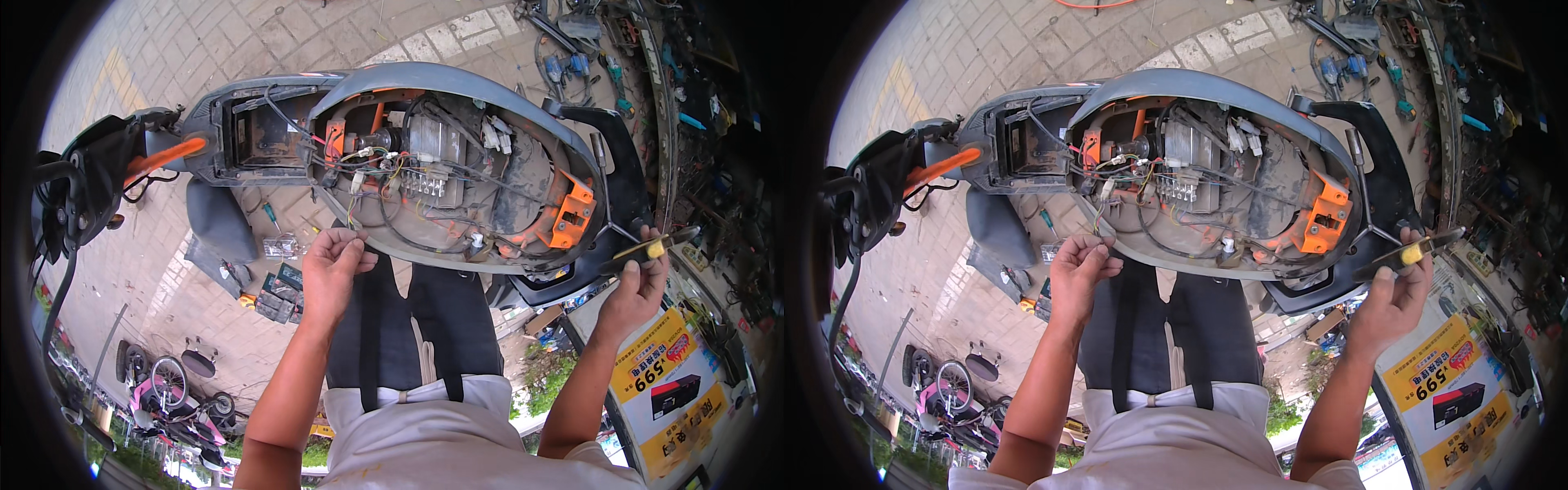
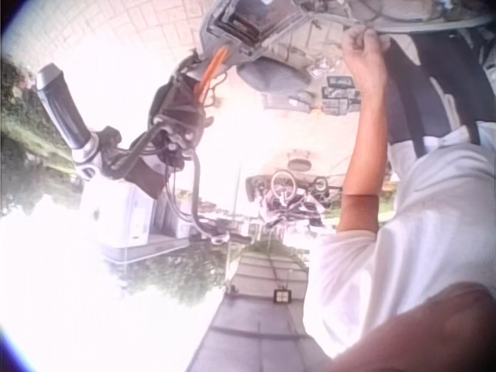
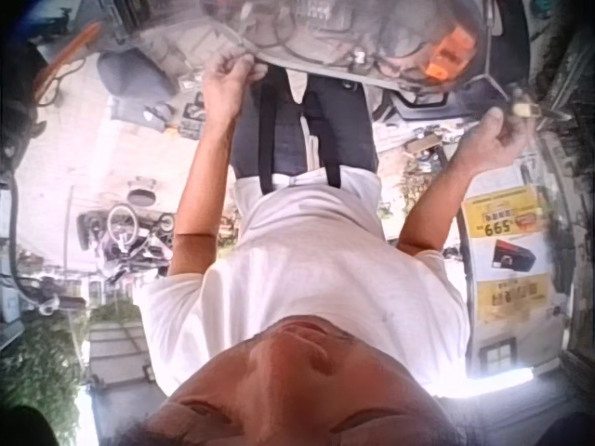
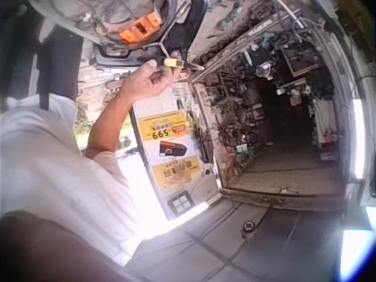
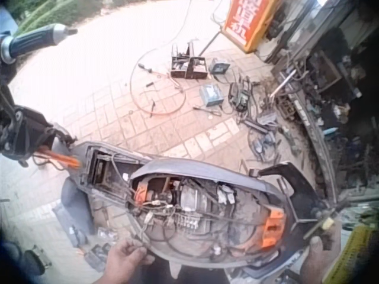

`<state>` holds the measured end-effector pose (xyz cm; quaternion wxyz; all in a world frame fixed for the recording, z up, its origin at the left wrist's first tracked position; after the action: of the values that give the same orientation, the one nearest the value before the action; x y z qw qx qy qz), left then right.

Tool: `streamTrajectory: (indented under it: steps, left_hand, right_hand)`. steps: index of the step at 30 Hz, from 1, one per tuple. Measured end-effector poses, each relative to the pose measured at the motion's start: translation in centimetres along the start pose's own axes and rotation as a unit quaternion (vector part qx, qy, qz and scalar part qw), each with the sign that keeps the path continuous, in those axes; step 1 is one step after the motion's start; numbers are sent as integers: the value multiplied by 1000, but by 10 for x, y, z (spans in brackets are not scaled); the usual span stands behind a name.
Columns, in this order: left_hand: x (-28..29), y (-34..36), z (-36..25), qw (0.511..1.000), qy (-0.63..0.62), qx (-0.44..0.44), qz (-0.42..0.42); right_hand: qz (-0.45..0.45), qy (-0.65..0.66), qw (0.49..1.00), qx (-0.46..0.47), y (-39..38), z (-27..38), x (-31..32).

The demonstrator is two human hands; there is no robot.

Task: The person repairs the electrical wiring of a scooter by stripping wire ends with pliers, twisting them together, and securing the connections with electrical tape. The person also handles a white connector and organizes the wires within the scooter's exposed frame.

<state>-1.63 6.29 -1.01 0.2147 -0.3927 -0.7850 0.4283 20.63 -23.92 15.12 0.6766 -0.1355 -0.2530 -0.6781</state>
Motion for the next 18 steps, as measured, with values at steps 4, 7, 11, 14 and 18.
streamTrajectory:
  steps: [4, 7, 11, 14, 18]
  left_hand:
    - [1, -2, -2, 1000, 10, -10, -4]
    - [3, -5, -4, 1000, 21, -21, -2]
    - [6, -5, -10, 999, 31, -19, -3]
    - [7, -2, -13, 1000, -4, 3, 6]
    - [7, -1, -16, 996, -80, 42, 4]
  right_hand:
    - [38, 329, 925, -185, 3, 19, -25]
    - [175, 530, 774, -299, -8, 5, -67]
    - [437, 256, 769, -391, -58, 5, -132]
    - [580, 28, 814, -11, -81, 28, -172]
    - [602, -99, 781, 132, -89, 24, -203]
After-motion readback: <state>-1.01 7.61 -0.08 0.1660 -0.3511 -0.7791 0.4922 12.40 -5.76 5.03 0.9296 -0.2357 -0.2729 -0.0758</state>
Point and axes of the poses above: each hand's wrist, its own y-axis towards the middle knuckle, its own x-axis out of the back of the hand, z = x × y, the point moved 6 cm from there along y, towards the middle knuckle, and after that the axes turned 11 degrees about y, right-handed, at the moved point
